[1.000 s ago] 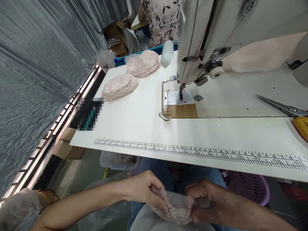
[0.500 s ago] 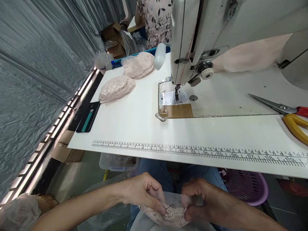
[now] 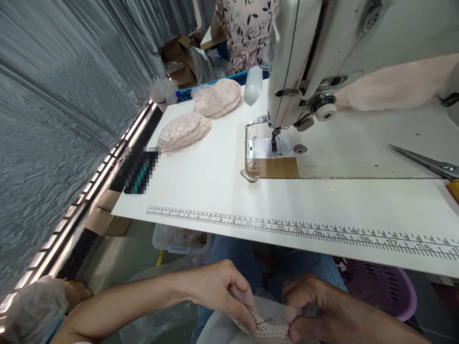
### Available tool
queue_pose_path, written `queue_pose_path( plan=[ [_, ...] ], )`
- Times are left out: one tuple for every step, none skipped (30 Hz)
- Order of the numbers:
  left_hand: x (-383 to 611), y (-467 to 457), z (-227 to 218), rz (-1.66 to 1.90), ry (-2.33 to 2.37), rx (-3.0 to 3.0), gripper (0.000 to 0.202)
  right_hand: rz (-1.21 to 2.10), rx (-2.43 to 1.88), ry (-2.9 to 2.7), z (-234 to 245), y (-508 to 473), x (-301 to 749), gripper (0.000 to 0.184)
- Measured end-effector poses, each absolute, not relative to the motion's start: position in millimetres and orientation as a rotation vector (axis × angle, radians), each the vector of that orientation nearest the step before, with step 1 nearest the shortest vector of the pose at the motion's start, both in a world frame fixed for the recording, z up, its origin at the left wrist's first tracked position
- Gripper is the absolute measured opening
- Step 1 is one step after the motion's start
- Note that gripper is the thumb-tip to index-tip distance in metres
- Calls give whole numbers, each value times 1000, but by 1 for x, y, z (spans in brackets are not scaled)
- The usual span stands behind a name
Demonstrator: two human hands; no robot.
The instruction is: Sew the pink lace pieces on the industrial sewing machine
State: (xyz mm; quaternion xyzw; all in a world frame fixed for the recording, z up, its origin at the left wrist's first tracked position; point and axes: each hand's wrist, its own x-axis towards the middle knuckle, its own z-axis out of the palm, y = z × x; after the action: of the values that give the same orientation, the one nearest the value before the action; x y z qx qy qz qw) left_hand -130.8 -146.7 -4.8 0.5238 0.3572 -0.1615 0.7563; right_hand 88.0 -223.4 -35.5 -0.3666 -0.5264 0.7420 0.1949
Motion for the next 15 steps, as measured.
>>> queue_pose_path(
  plan=[
    [-130, -147, -6, -346, 775, 1123, 47, 2093, -1034, -1464, -36, -224, 88, 19],
    [-130, -148, -7, -348, 776, 1097, 50, 2118, -1038, -1441, -37, -224, 87, 15],
    [-129, -149, -8, -354, 781, 1068, 54, 2150, -1030, -1409, -37, -224, 87, 12],
    [-128, -149, -9, -362, 789, 1046, 57, 2183, -1010, -1372, -38, -225, 86, 10],
    [-127, -150, -9, -368, 799, 1037, 60, 2204, -985, -1342, -38, -225, 84, 10],
    [-127, -150, -9, -375, 804, 1039, 62, 2209, -967, -1321, -38, -225, 84, 10],
    [-127, -149, -9, -382, 802, 1054, 62, 2201, -960, -1316, -38, -225, 83, 11],
    [-127, -149, -8, -391, 794, 1077, 63, 2192, -963, -1319, -39, -226, 83, 11],
    [-127, -148, -8, -403, 782, 1096, 62, 2182, -974, -1330, -39, -226, 83, 11],
    [-128, -147, -9, -418, 770, 1105, 62, 2174, -981, -1345, -40, -227, 84, 11],
    [-129, -146, -9, -431, 758, 1106, 62, 2170, -984, -1359, -41, -227, 84, 11],
    [-129, -146, -11, -440, 749, 1103, 62, 2173, -987, -1368, -41, -227, 85, 11],
    [-130, -145, -12, -446, 743, 1096, 62, 2174, -994, -1375, -42, -227, 86, 11],
    [-131, -145, -13, -446, 740, 1088, 61, 2176, -1006, -1380, -43, -227, 86, 12],
    [-132, -145, -14, -447, 735, 1082, 61, 2181, -1019, -1382, -43, -227, 87, 12]
  ],
)
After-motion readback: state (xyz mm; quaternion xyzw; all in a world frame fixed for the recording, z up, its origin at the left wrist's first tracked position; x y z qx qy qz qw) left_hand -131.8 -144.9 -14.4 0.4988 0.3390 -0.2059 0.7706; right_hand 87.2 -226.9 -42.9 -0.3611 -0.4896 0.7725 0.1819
